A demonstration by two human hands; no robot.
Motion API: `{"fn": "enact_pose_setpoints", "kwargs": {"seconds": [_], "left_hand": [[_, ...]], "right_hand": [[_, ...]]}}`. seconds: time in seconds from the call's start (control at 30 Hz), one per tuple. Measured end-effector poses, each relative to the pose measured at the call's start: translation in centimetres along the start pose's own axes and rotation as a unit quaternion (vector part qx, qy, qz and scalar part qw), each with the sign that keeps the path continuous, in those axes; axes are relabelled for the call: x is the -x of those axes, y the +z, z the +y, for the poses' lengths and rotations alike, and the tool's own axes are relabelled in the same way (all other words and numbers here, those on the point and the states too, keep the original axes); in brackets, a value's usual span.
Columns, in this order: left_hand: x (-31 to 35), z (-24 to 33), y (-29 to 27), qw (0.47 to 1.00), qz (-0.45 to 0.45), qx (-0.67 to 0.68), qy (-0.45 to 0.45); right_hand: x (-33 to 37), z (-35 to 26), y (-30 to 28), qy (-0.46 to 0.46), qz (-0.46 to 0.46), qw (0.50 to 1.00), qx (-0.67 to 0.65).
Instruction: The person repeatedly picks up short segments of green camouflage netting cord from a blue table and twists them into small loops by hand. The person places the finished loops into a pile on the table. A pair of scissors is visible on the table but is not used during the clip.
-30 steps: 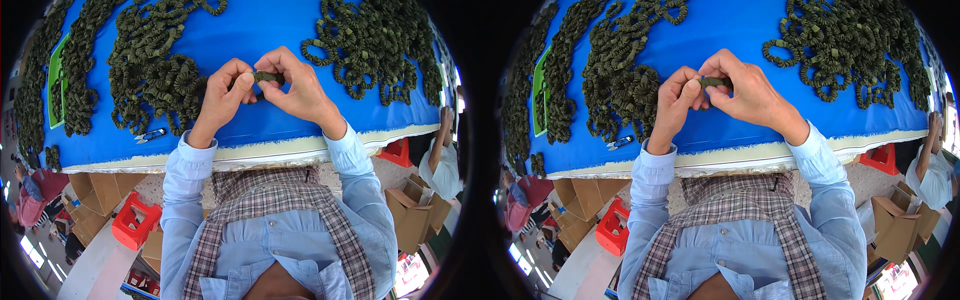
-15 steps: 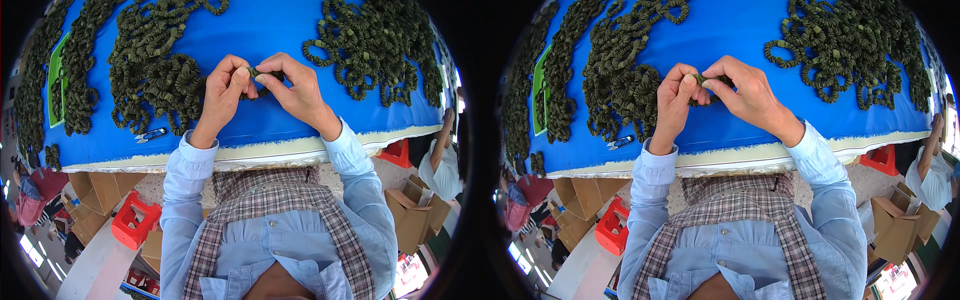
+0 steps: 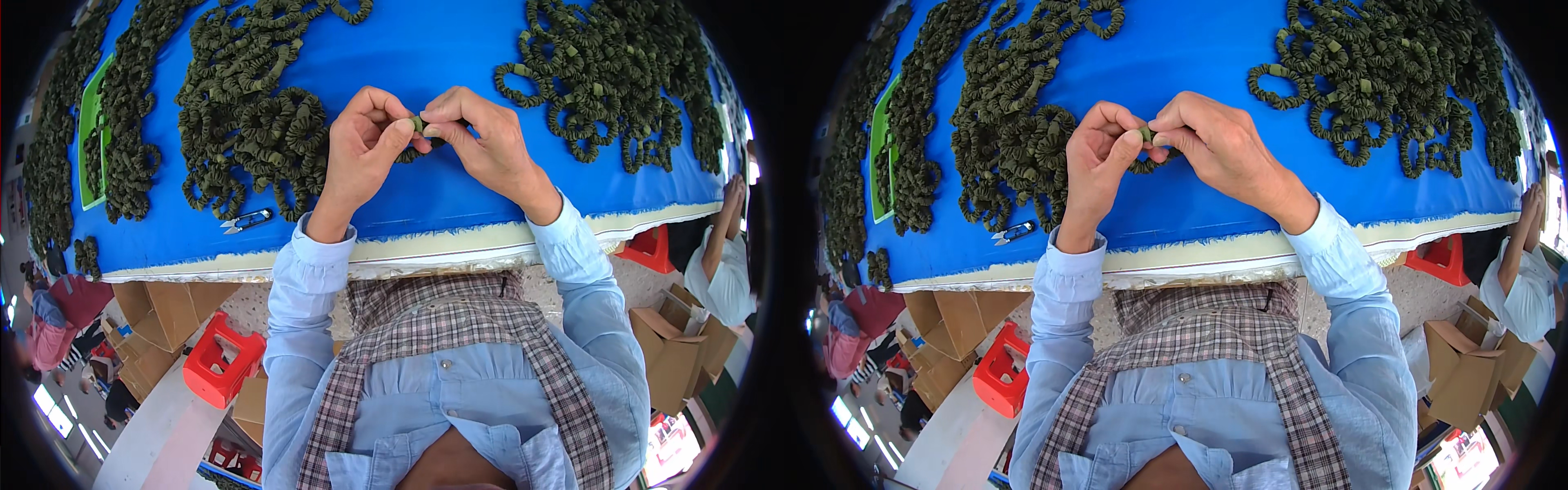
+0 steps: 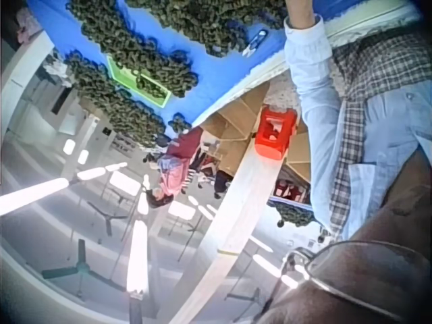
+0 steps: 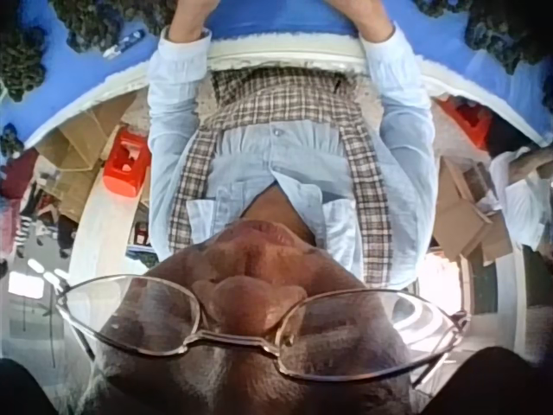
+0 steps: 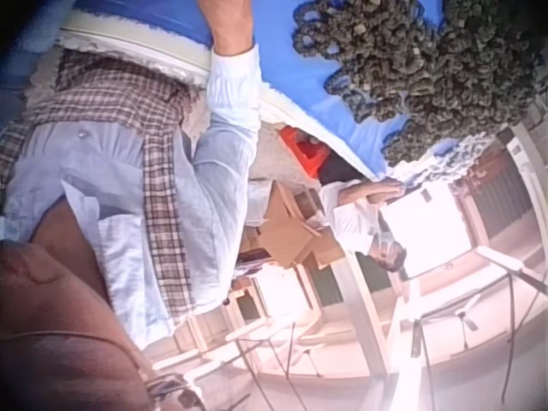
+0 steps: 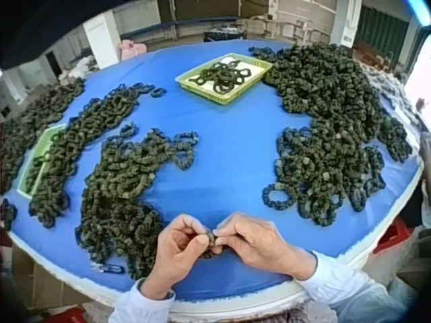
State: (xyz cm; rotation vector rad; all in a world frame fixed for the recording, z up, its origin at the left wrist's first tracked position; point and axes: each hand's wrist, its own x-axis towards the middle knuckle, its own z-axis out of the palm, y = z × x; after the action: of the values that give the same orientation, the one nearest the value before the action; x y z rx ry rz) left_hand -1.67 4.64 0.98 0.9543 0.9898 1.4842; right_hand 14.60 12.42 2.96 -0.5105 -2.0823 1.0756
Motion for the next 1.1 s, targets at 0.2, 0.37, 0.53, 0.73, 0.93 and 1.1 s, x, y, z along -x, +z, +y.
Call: {"fn": "enact_pose_setpoints", "kwargs": {"seconds": [0.2,0.37,0.53,0.73,0.93,1.1], "left_hand": [[0.1,0.1,-0.2,1.000,0.006,-0.012,-0.018],[0.2,-0.2,-0.3,0.999,0.025,-0.006,-0.020],[0.1,-0.5,0.2,0.999,0.040,0.007,0.000],[0.3,-1.7,0.0,0.998,0.026,0.055,0.026],[0.2,-1.1,0.1,0.997,0.035,0.062,0.041],[0.1,-0.6,0.1,0.995,0.054,0.066,0.049]], "right_hand": [[0.0,0.1,0.0,-0.006,0.001,1.000,0.011],[0.1,0.1,0.3,-0.003,-0.013,1.000,-0.007],[0.2,-0.2,0.5,0.016,-0.007,0.999,-0.039],[0.0,-0.9,0.4,0.002,-0.013,1.000,0.020],[0.0,-0.1,0.8,-0.032,0.032,0.998,0.033],[0.0,-0.1,0.3,-0.030,0.021,0.998,0.045]]}}
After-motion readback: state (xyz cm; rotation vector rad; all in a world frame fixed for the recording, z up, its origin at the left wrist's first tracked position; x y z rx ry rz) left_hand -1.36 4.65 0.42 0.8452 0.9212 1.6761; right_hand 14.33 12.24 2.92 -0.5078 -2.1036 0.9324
